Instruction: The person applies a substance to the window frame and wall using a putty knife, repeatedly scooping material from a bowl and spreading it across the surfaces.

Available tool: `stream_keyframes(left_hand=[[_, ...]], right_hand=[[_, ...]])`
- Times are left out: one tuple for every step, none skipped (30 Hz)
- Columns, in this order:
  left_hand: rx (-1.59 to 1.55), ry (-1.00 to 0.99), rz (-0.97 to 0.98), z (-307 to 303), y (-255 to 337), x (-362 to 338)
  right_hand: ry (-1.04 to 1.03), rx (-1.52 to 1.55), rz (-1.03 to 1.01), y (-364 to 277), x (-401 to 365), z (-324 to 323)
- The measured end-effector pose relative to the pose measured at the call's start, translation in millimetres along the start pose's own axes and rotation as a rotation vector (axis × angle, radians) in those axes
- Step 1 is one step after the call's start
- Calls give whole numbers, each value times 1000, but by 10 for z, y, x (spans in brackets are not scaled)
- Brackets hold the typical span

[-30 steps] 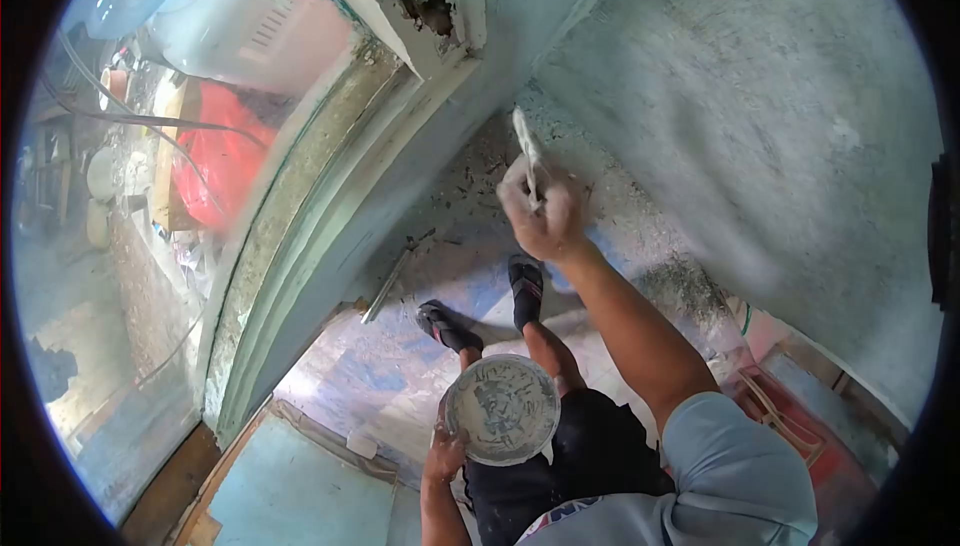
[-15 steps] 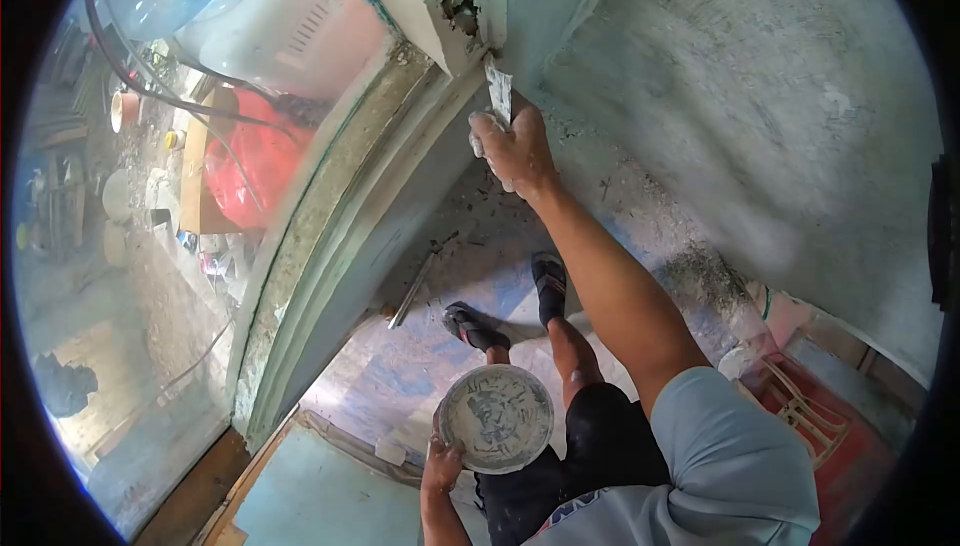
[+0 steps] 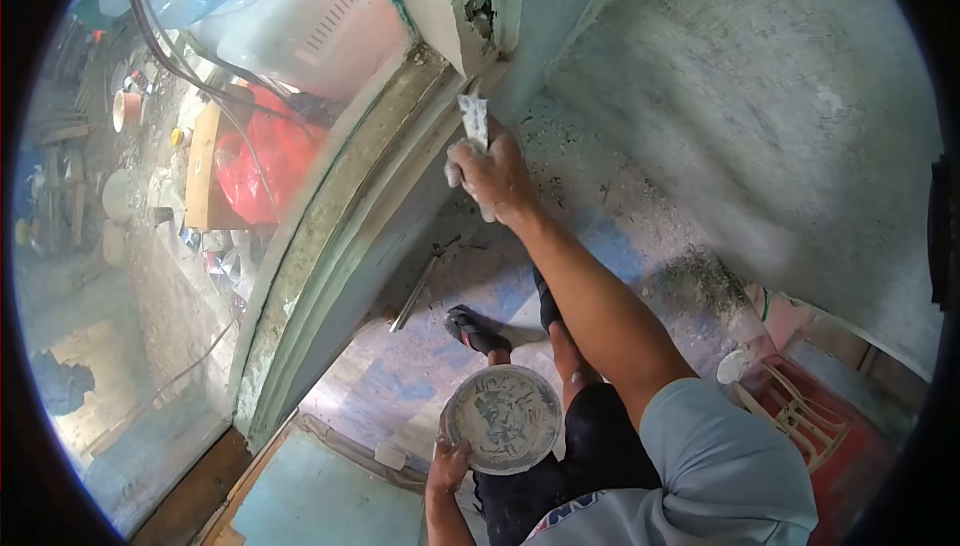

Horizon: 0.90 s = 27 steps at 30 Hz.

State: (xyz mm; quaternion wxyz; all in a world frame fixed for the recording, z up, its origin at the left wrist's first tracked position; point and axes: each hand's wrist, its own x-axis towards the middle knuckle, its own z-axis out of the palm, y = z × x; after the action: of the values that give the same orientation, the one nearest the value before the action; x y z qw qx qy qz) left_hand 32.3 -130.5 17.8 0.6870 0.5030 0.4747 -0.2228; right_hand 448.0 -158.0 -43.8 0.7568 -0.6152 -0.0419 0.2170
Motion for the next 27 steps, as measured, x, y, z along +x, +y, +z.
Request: stream_keyframes(left_hand=[[4,-7,6,-16,-21,12],[5,-9,7,-35,-41,12],[4,-12,15,-51,-43,9],[3,-14,23,-67,-41,12],[3,-14,21,-77,-36,0],[-13,3,5,-75,2,-11],[-29,21,-9,-82,21,-18],[-32,21,-9,-81,15,-26],[-44,28,-10,-90,5,-37],[-56,35,-12,-95,-7,-47],[-64,36,-14,-107,-34,-55],[-56,22,-12,-128,-74,-45],[-49,6,-9,-141,-114,-38],[-57,2,-11,-144,-150,-38],[-68,-3,-11,-120,-184,-21],[-79,-5,-12,-100,-183,-16],[-85,-10,-14,-82,-166,-27],[-81,-4,-47,-51,-69,-41],[-77,5,-80,-33,-7,-43],[-80,6,-80,-31,6,-39],[-67,11,-86,-30,16,-34],[-53,15,-93,-29,15,-39],[-52,12,-94,-17,10,-40],[-68,24,-72,4,6,-41],[-84,38,-50,15,4,-36],[-84,37,-47,-13,-37,-24],[-83,4,-37,-51,-82,-14]], right_hand=[[-11,4,25,7,-35,31],[-36,-15,31,-2,-72,49],[-60,-34,38,-21,-114,71],[-92,-54,19,8,-164,83],[-91,-55,21,3,-235,81],[-116,-100,-43,-56,-306,67],[-143,-145,-107,-95,-349,29],[-155,-485,-75,-87,-322,-140],[-96,-674,-203,-23,-285,-283],[-35,-861,-333,-83,-265,-364],[-37,-877,-234,-192,-294,-502],[-66,-1028,-68,-420,-325,-544],[-93,-1176,104,-565,-352,-597],[-125,-1230,66,-560,-355,-695],[-123,-1241,65,-536,-323,-812],[-149,-1369,-96,-494,-267,-897],[-177,-1490,-262,-467,-208,-964],[-158,-1510,-327,-502,-140,-977],[-161,-1514,-329,-525,-64,-996],[-102,-1530,-387,-540,4,-1017],[-42,-1544,-445,-565,36,-1014],[24,-1606,-431,-594,33,-964],[25,-1608,-430,-581,46,-950],[8,-1601,-388,-565,74,-947],[-10,-1592,-348,-541,101,-946],[-8,-1593,-350,-502,118,-947],[13,-1594,-366,-448,132,-945]])
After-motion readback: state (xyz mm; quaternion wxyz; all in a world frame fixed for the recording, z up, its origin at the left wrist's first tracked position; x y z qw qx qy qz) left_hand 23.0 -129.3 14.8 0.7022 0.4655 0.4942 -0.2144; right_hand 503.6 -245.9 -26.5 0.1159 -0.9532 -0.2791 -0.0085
